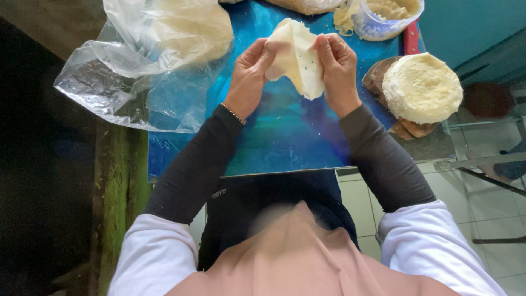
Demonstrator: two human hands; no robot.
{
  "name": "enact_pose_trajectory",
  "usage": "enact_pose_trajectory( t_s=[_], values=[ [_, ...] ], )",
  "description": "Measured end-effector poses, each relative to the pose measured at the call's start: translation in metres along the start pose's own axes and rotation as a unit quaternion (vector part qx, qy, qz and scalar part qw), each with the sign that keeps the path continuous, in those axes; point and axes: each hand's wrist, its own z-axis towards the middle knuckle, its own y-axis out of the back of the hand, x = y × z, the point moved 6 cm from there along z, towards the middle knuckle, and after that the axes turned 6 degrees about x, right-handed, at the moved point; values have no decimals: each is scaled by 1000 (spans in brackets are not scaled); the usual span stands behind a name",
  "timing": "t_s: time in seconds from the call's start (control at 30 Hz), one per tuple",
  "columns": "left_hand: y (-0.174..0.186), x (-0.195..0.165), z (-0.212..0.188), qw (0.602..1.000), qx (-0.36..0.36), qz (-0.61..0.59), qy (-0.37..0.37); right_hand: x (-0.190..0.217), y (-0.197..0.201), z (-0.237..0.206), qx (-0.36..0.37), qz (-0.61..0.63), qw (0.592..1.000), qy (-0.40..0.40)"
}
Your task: The person sits at a blue table and peels thin, round pastry sheets one at a time from a stack, pulling each sheet free by hand and placing it aside. They work through the stack, occasionally turning or repositioning the remaining pile, with bags of dough and a knife on the table.
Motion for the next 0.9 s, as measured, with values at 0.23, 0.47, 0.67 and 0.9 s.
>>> enact_pose_trajectory(
  t_s=[0.23, 0.47, 0.67, 0.9],
  values=[
    [-7, 5, 3, 991, 37, 123, 27, 1, -5, 6, 42, -82, 990, 103],
    [-4, -2, -4, 997, 23, 74, 17, 0, -3, 1, -6, -57, 995, 80],
    [-8, -15, -2, 999, 21, -17, 39, 24, 4, 0, -56, -119, 983, 127],
    [-20, -7, -4, 990, 34, 96, 101, 22, -16, -6, 38, -84, 994, 50]
  ],
)
